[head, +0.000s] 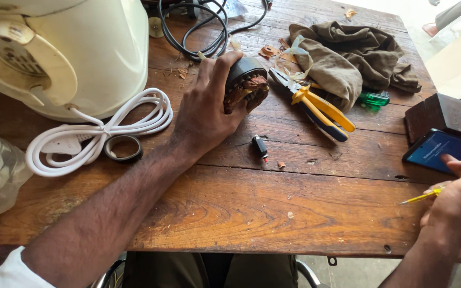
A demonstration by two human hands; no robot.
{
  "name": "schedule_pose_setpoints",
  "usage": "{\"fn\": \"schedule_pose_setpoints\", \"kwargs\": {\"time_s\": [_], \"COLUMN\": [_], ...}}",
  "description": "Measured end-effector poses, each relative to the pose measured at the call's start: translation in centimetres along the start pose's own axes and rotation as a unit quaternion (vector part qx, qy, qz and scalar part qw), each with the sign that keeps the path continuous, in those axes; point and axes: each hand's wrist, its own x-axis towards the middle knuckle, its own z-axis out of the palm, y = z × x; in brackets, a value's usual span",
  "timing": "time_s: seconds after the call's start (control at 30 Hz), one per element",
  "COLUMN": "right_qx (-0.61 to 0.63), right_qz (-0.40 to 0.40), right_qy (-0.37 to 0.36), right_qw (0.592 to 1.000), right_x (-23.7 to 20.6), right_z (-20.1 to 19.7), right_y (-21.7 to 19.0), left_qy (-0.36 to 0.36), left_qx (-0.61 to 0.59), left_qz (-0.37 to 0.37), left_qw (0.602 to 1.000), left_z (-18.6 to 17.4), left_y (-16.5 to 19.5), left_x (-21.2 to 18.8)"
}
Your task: The person uses a yellow-handled screwdriver to scrape and clean the copper windings of a cylindrical electrical component held in the left hand. The person repeatedly rotates the component and works on different sections of the windings while seated at a wooden workbench.
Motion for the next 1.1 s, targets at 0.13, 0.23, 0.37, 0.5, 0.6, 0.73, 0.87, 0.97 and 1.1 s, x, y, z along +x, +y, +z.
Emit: {"fn": "schedule_pose_setpoints", "kwargs": {"time_s": [0.13, 0.23, 0.37, 0.5, 0.6, 0.73, 0.87, 0.97, 1.1], "right_qx": [-0.069, -0.067, -0.108, -0.126, -0.131, -0.136, -0.139, -0.139, -0.141], "right_qz": [0.018, 0.002, 0.005, 0.014, 0.015, 0.014, 0.014, 0.015, 0.016], "right_qy": [0.038, 0.056, 0.082, 0.09, 0.087, 0.085, 0.081, 0.08, 0.078], "right_qw": [0.997, 0.996, 0.991, 0.988, 0.987, 0.987, 0.987, 0.987, 0.987], "right_x": [0.6, 0.7, -0.3, -1.3, -1.4, -1.5, -1.8, -2.1, -2.3], "right_z": [-1.0, -2.4, -4.8, -6.5, -6.9, -6.8, -6.4, -6.3, -6.2], "right_y": [0.8, 2.8, 6.2, 8.3, 8.6, 8.0, 7.4, 7.1, 6.9], "left_qy": [-0.008, -0.01, -0.01, -0.01, -0.013, -0.019, 0.009, 0.0, 0.001], "left_qx": [-0.021, -0.029, -0.026, -0.027, -0.038, -0.044, -0.029, -0.042, -0.028], "left_qz": [-0.017, -0.023, -0.027, -0.025, -0.027, -0.029, -0.007, -0.018, -0.005], "left_qw": [1.0, 0.999, 0.999, 0.999, 0.999, 0.998, 1.0, 0.999, 1.0], "left_z": [-0.1, -0.1, -0.1, 0.0, -0.1, -0.2, 0.1, 0.4, 0.5], "left_y": [-0.1, 0.0, 0.1, 0.0, -0.2, -0.3, -0.3, -0.5, -0.9], "left_x": [-0.1, 0.0, 0.2, 0.1, 0.0, 0.0, -0.2, -0.1, -0.3]}}
